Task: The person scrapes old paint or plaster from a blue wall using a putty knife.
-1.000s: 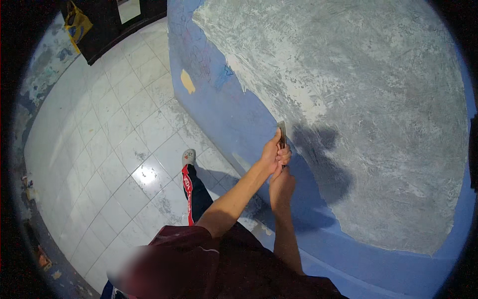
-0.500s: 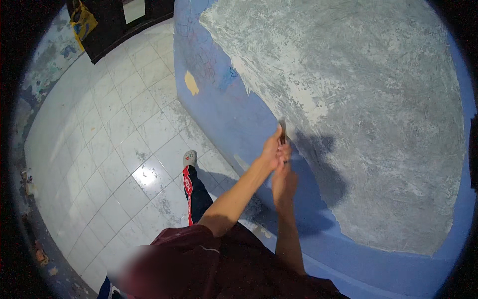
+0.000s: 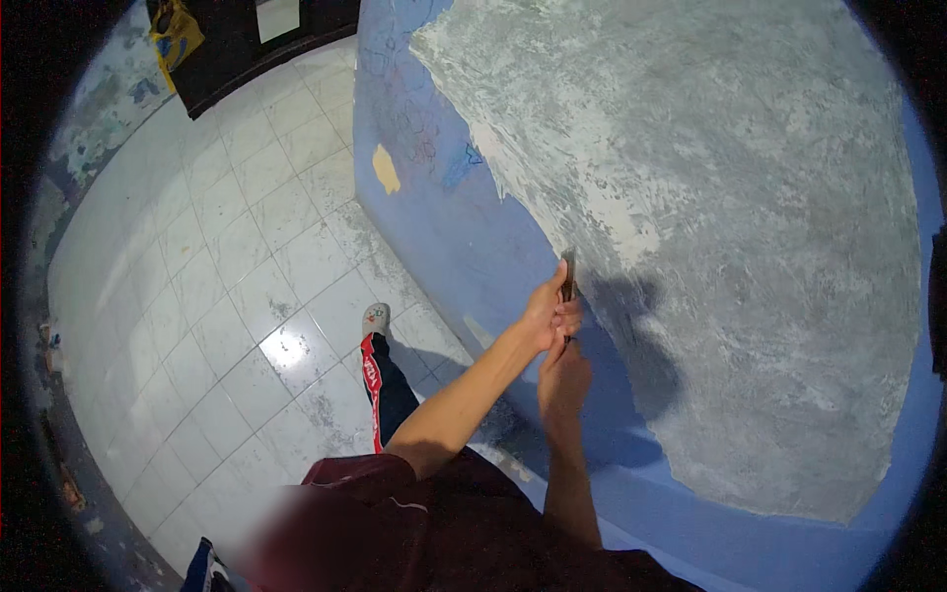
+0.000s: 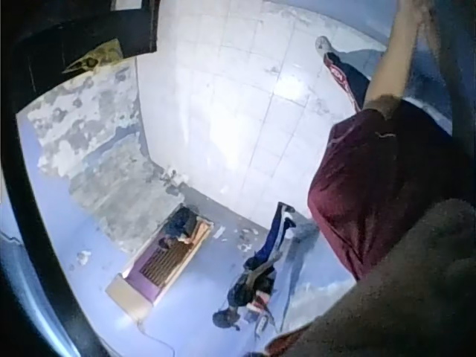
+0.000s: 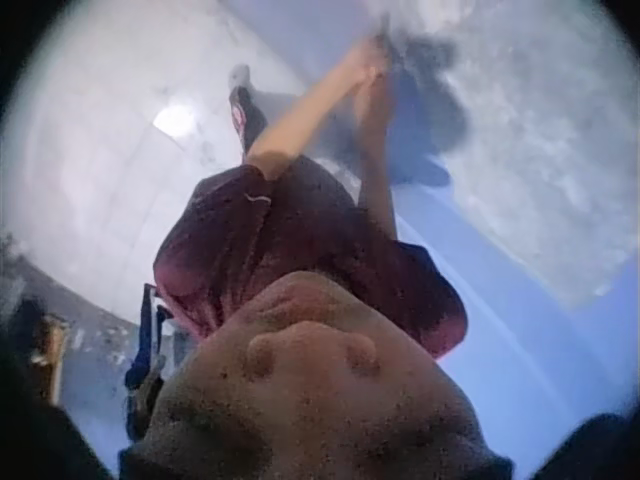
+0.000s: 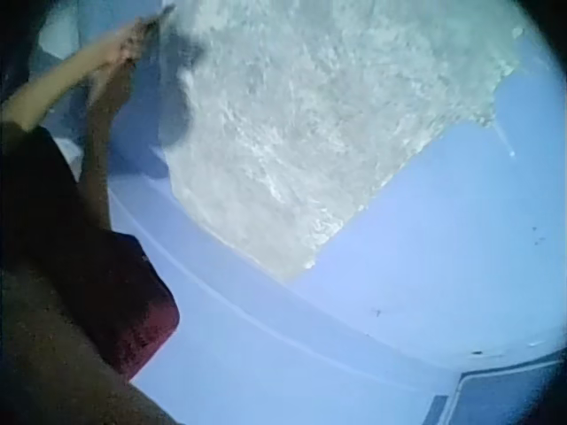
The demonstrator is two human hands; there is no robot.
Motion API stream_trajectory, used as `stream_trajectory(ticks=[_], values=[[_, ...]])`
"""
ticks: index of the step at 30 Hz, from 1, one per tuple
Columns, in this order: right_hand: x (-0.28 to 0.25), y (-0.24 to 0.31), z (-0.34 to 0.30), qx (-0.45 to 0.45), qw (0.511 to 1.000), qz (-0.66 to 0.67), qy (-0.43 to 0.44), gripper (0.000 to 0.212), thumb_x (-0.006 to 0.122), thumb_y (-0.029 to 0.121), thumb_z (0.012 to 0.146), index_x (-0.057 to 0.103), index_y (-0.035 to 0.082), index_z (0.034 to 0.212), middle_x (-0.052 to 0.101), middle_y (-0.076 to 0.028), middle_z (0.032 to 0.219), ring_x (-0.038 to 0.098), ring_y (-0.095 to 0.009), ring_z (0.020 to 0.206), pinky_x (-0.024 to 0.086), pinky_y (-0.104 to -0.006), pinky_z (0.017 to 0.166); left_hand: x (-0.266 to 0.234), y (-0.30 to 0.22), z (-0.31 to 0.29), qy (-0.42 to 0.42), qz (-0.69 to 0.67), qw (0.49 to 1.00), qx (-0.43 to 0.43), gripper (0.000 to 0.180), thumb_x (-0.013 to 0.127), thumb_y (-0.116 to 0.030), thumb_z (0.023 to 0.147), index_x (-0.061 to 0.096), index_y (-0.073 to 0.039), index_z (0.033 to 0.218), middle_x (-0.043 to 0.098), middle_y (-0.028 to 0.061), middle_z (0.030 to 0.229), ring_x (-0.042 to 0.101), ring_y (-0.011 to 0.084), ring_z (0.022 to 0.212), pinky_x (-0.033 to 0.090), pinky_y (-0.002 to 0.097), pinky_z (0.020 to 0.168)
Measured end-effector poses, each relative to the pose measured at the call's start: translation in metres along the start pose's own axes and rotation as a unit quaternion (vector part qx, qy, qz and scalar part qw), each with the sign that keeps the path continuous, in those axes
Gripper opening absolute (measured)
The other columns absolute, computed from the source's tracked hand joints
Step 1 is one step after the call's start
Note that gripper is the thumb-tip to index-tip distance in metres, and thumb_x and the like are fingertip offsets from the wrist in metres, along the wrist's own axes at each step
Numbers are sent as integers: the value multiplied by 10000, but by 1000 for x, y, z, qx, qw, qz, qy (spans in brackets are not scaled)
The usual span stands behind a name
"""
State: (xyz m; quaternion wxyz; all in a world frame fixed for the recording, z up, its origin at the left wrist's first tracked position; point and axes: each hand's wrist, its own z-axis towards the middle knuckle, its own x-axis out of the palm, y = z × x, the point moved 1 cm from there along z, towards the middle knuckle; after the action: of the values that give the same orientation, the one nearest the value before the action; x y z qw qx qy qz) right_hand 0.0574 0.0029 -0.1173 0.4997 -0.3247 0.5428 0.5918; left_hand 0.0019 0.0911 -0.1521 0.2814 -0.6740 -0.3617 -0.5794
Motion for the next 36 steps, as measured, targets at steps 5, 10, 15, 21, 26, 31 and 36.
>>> stream_trajectory(ticks=[5,10,15,21,26,31,36], values=[[-1,-5,10,0,996,-85,42,328,461,283,954,577,-9,858,606,-258,678,604,-434,637,463,-496,544,9,-8,1,-49,16,998,40,502,391,-605,920,428,-166,678,275,-49,426,228,87,325,255,253,333],[-1,3,13,19,997,-66,38,342,450,288,960,572,-3,827,601,-262,664,597,-441,620,460,-500,524,11,-9,6,-29,1,999,19,465,430,-560,929,450,-164,686,293,-56,424,231,71,310,238,236,300],[-14,3,4,42,994,-69,79,349,443,290,964,571,2,813,600,-260,665,592,-437,602,460,-496,514,6,0,-1,-51,-11,999,13,481,385,-564,942,444,-160,687,287,-53,424,227,70,311,246,232,294],[-1,5,21,5,992,-92,82,366,426,334,969,563,2,898,615,-243,671,621,-413,628,484,-502,555,-2,-16,14,-15,5,998,66,548,396,-610,915,361,-160,605,266,-45,428,254,83,340,248,242,323],[-3,21,22,-11,998,-9,64,370,414,330,966,563,-6,922,621,-262,707,615,-439,665,485,-513,616,-4,-23,15,-56,22,997,46,496,404,-557,939,447,-136,680,309,-49,438,237,80,329,220,242,306],[-3,18,12,0,995,-60,77,332,429,276,968,585,-8,898,609,-241,669,601,-431,609,470,-488,542,1,-21,4,-44,5,998,32,520,393,-571,936,411,-148,633,282,-44,426,228,94,321,244,253,314],[4,14,16,18,995,-70,68,376,422,327,965,568,-12,894,616,-239,655,619,-426,640,486,-510,595,0,-24,8,16,51,998,19,545,396,-594,922,391,-154,600,269,-38,415,227,100,312,265,261,317]])
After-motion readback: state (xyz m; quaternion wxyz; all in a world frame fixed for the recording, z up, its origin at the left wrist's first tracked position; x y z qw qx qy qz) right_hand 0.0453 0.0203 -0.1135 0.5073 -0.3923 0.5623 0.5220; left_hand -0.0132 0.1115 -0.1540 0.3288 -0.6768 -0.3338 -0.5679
